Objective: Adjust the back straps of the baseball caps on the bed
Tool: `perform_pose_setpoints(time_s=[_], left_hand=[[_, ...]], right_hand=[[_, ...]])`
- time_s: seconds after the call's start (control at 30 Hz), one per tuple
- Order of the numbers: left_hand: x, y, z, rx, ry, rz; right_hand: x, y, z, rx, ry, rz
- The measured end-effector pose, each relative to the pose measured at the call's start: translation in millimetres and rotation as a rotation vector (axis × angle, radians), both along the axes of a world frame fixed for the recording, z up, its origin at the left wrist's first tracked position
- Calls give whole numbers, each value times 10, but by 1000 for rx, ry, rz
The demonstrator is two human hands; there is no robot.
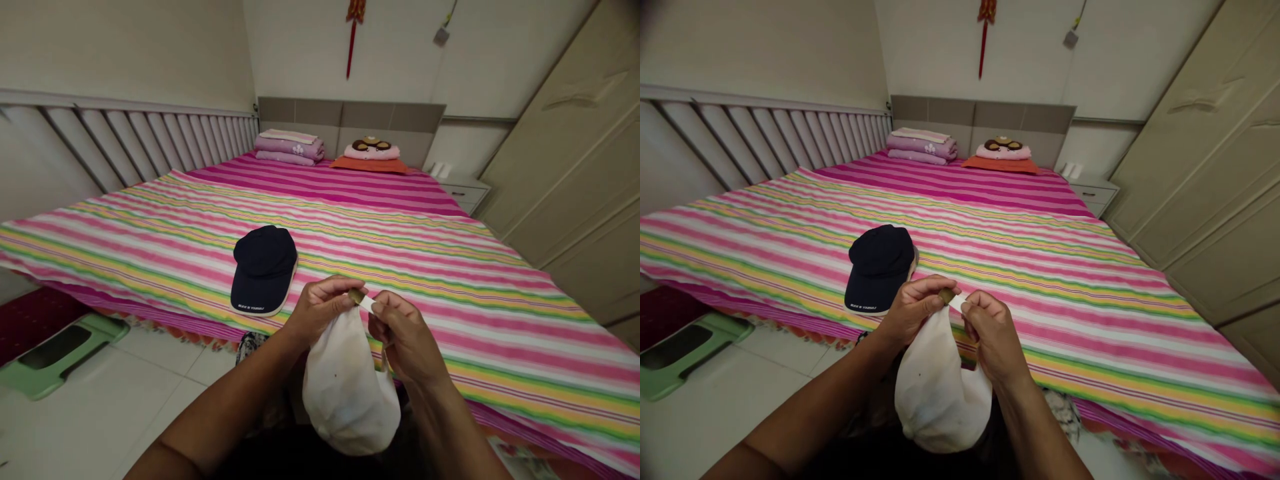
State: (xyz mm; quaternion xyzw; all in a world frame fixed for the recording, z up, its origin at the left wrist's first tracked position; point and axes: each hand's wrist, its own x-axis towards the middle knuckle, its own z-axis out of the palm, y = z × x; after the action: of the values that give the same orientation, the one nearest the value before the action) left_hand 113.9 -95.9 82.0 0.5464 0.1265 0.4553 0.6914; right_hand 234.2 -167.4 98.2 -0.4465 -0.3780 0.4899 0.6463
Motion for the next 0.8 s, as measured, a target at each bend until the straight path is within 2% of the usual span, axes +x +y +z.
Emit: perform_pose_setpoints(time_s=[0.17,0.47,0.67,0.8], left_hand=[[-13,-15,-3,15,19,18],[26,-41,-50,-166,-102,-84],[17,-55,-20,-201,-138,-25],[11,-61,-25,-195,-102,-81]], right_hand=[[-17,-9,0,-11,-6,9],[-24,-24,-37,-7,-8,97],[-8,-44,-28,-69,138,150],[2,-42,-28,-82,142,157]])
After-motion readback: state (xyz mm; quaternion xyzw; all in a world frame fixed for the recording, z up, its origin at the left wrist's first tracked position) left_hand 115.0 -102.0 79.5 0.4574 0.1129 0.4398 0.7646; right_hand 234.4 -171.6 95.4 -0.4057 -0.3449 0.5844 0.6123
